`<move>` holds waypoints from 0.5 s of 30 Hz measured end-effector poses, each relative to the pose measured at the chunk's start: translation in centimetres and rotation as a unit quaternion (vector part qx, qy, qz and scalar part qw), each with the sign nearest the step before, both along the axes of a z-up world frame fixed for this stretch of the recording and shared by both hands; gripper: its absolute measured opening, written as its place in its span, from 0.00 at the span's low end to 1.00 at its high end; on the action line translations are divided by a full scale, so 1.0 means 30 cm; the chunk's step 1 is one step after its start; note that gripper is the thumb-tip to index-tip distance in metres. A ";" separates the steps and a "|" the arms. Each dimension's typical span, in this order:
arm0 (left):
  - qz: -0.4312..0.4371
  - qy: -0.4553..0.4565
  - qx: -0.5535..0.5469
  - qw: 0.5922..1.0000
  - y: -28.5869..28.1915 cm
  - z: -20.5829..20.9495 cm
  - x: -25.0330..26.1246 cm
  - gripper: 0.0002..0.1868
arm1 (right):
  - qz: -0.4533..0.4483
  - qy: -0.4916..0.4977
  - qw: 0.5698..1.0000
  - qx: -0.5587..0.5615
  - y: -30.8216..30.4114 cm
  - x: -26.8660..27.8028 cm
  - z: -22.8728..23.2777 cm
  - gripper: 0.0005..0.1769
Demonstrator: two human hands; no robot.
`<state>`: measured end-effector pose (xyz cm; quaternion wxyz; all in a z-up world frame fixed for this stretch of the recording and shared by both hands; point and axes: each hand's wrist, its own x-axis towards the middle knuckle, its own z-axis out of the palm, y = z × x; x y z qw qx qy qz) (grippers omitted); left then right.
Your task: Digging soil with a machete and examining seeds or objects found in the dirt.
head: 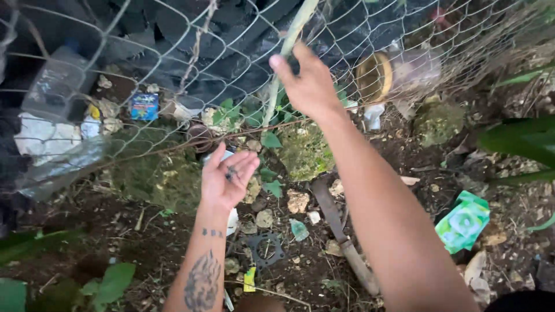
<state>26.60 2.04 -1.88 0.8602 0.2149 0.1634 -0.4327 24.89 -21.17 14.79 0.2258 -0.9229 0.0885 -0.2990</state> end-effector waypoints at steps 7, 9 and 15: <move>0.030 0.014 -0.036 0.999 0.054 -0.050 -0.060 0.28 | -0.039 0.048 0.996 0.062 0.037 0.001 0.044 0.20; 0.052 0.045 -0.056 0.996 0.028 -0.036 -0.092 0.28 | -0.079 0.089 0.992 0.051 0.050 -0.010 0.049 0.20; 0.045 0.088 -0.127 0.987 -0.106 0.000 -0.213 0.29 | 0.046 -0.041 0.990 -0.130 0.010 -0.106 -0.106 0.43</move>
